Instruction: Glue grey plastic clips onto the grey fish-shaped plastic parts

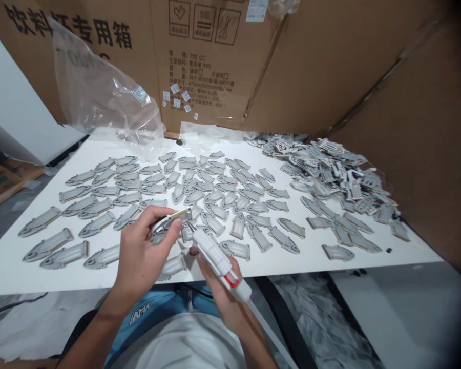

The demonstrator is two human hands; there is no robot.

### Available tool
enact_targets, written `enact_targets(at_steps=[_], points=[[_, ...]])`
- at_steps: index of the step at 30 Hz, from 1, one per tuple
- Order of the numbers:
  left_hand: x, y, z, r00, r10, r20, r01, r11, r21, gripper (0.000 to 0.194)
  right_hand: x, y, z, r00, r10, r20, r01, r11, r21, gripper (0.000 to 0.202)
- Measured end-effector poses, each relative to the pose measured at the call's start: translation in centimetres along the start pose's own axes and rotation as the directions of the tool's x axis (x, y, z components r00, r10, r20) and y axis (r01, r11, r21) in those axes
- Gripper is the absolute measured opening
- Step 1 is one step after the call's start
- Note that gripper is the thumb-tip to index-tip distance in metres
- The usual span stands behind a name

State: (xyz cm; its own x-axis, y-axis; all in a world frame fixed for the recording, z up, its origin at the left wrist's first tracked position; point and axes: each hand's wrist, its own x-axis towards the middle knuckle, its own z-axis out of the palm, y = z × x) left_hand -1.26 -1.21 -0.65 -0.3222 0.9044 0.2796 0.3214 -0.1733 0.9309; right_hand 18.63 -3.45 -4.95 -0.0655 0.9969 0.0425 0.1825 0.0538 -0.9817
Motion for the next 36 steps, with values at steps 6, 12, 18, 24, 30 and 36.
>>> enact_targets(at_steps=[6,12,18,24,30,36], points=[[0.4,0.0,0.0,0.931,-0.334,0.150,0.365,0.876,-0.315,0.037,-1.0,1.7,-0.4,0.987,0.158,-0.026,-0.130,0.884,0.448,0.043],[0.1,0.1,0.1,0.888,-0.411,0.208,0.457,0.838,-0.297,0.048,-0.9,0.9,-1.1,0.941,0.137,-0.310,0.073,0.811,0.580,0.038],[0.3,1.9,1.1,0.865,-0.384,0.323,0.457,0.869,-0.191,0.056,-1.1,1.4,-1.4,0.854,0.214,-0.474,0.110,0.816,0.567,0.044],[3.5,4.3,6.3,0.861,-0.179,0.476,0.241,0.968,-0.073,0.052,-1.9,2.3,-0.1,0.754,0.319,-0.574,0.171,0.749,0.640,0.052],[6.0,6.2,17.6,0.685,0.123,0.718,-0.235,0.970,0.058,0.030,-3.4,2.8,0.7,0.761,0.285,-0.583,0.240,0.712,0.660,0.046],[6.8,6.7,29.0,0.604,0.231,0.763,-0.484,0.866,0.121,0.028,-3.8,4.2,1.2,0.749,0.303,-0.590,0.236,0.709,0.664,0.041]])
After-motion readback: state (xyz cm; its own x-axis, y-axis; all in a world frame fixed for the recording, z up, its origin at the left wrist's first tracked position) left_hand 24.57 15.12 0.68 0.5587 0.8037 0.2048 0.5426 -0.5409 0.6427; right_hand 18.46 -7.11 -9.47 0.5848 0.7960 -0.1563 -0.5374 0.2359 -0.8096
